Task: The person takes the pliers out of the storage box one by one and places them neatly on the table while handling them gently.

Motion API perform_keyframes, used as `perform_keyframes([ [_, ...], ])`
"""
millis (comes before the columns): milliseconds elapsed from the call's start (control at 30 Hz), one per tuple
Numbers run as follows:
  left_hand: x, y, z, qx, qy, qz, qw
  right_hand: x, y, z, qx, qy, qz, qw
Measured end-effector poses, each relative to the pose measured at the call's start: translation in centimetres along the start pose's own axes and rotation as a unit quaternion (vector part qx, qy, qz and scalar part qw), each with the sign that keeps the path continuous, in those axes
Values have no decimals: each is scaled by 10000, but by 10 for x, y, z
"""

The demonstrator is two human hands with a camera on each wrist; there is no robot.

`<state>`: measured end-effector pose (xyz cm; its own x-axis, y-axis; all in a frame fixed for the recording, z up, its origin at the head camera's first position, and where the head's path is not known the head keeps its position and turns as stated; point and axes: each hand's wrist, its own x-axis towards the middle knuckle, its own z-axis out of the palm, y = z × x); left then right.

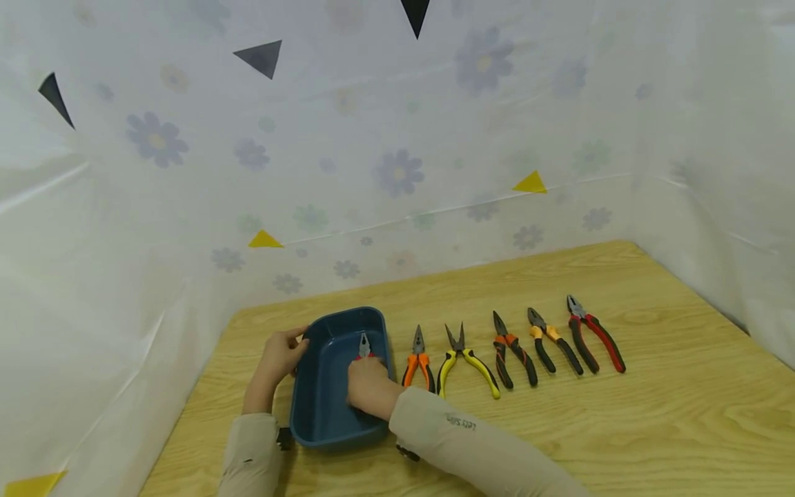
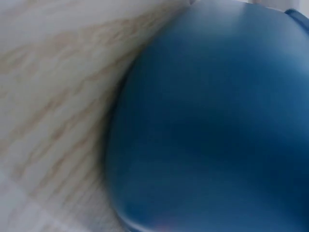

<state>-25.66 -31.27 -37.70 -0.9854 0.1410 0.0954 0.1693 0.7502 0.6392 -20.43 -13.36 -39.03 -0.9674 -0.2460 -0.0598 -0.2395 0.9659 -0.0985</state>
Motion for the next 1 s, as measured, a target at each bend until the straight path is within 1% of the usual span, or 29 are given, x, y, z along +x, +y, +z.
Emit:
perform_keyframes([
  [67, 0, -1, 0, -4, -10, -36, 10000, 1, 0, 2, -65, -17, -55, 10000],
  [167, 0, -3, 1, -12, -11, -88, 10000, 2, -1, 3, 17, 28, -44, 10000],
  [233, 0, -3, 1, -7, -11, -99, 9999, 2, 0, 2, 210, -63, 15, 9998],
  [333, 1, -3, 2, 27, 31, -102, 9999, 2, 3, -2, 585, -197, -18, 9981],
  [433, 1, -1, 2, 63, 58, -99, 9999, 3, 7, -6, 1095, -322, 6, 9935],
  [500, 1, 2, 2, 72, 63, -93, 9999, 4, 10, -7, 1355, -314, 12, 9903],
  [633, 1, 4, 2, 112, 88, -49, 9999, 6, 12, -6, 1915, -453, 116, 9804],
  [767, 1, 4, 2, 146, 139, -12, 9998, 5, 11, -7, 2269, -452, 190, 9727],
  [867, 1, 4, 2, 180, 135, 7, 9997, 2, 11, -10, 2444, -382, 212, 9687],
  [1000, 1, 5, 1, 254, 143, 53, 9996, -5, 10, -16, 2752, -219, 154, 9610],
])
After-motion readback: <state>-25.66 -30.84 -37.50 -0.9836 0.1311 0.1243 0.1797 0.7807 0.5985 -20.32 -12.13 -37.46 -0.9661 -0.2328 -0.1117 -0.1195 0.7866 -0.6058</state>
